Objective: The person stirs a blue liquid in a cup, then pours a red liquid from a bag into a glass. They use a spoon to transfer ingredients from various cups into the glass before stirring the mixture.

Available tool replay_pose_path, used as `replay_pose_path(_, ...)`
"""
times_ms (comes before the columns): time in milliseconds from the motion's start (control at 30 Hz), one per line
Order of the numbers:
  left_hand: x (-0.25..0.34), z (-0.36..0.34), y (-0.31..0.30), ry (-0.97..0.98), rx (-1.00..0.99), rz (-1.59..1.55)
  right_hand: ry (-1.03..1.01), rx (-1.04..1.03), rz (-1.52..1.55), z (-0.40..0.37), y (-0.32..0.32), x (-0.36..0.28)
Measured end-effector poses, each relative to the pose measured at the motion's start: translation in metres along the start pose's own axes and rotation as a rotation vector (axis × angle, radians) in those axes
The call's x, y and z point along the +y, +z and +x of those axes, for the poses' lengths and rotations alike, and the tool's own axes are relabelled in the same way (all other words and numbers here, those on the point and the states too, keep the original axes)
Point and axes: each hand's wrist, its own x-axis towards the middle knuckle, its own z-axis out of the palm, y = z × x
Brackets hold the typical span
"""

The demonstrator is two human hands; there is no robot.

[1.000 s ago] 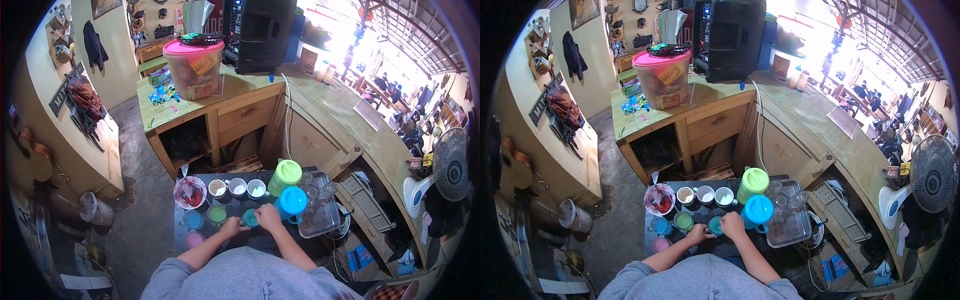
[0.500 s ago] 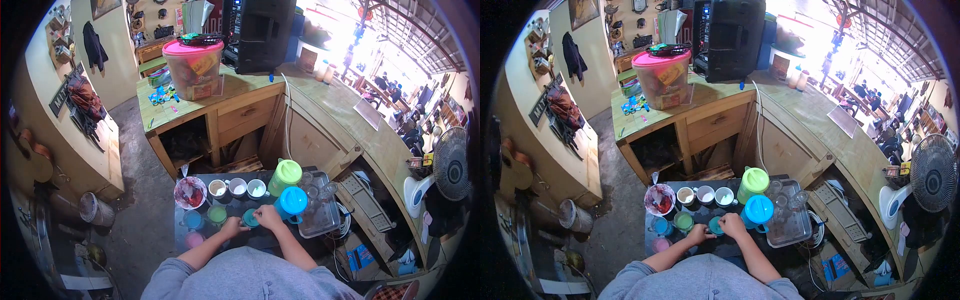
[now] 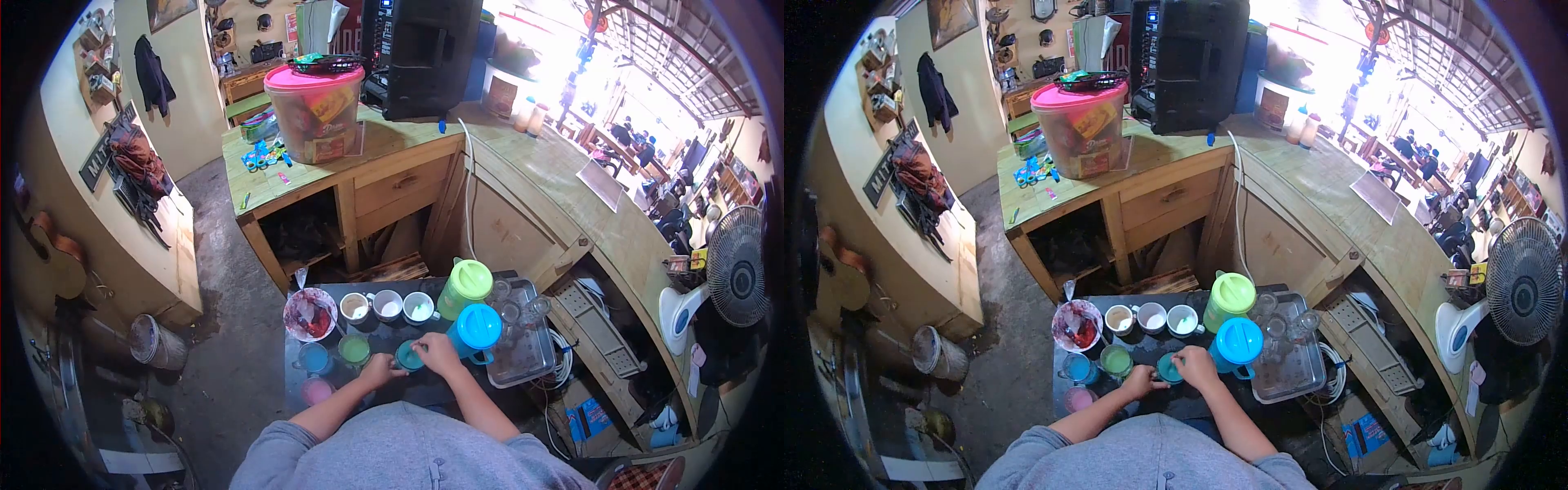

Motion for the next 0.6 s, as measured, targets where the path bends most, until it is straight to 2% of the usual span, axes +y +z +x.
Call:
replay_pose_path(67, -0.001, 0.001, 0.001, -0.005, -0.001, 0.017, -0.165, 0.193, -0.029, 0.002, -0.002, -0.003)
replay_pose_path(100, -0.002, 0.001, 0.001, -0.005, 0.000, 0.016, -0.166, 0.192, -0.030, 0.001, -0.003, -0.005)
replay_pose_path(167, -0.004, 0.001, 0.003, 0.001, 0.006, -0.018, 0.036, -0.007, -0.068, -0.001, -0.005, -0.006)
replay_pose_path(200, -0.002, 0.000, 0.002, 0.001, 0.005, -0.017, 0.037, -0.007, -0.068, -0.002, -0.003, -0.006)
replay_pose_path(267, 0.002, -0.001, -0.001, -0.007, 0.001, -0.019, -0.185, 0.218, 0.057, 0.000, -0.001, -0.004)
replay_pose_path(300, 0.003, -0.001, -0.002, -0.008, 0.001, -0.020, -0.185, 0.217, 0.056, -0.001, -0.003, -0.009)
replay_pose_path(367, 0.004, -0.002, -0.002, 0.001, 0.001, -0.022, 0.157, 0.004, -0.129, -0.004, -0.009, -0.019)
replay_pose_path(400, 0.003, -0.001, -0.002, 0.001, 0.001, -0.020, 0.157, 0.005, -0.128, -0.004, -0.007, -0.016)
replay_pose_path(467, 0.000, 0.000, -0.001, 0.003, -0.014, -0.008, -0.032, 0.079, 0.068, -0.002, 0.000, -0.006)
replay_pose_path(500, 0.001, 0.000, -0.001, 0.004, -0.015, -0.008, -0.031, 0.081, 0.067, -0.003, 0.000, -0.006)
replay_pose_path(567, 0.003, -0.001, -0.002, 0.007, 0.012, 0.011, -0.022, 0.097, -0.153, -0.003, 0.001, -0.006)
replay_pose_path(600, 0.004, -0.001, -0.002, 0.006, 0.014, 0.010, -0.024, 0.097, -0.153, -0.002, 0.002, -0.004)
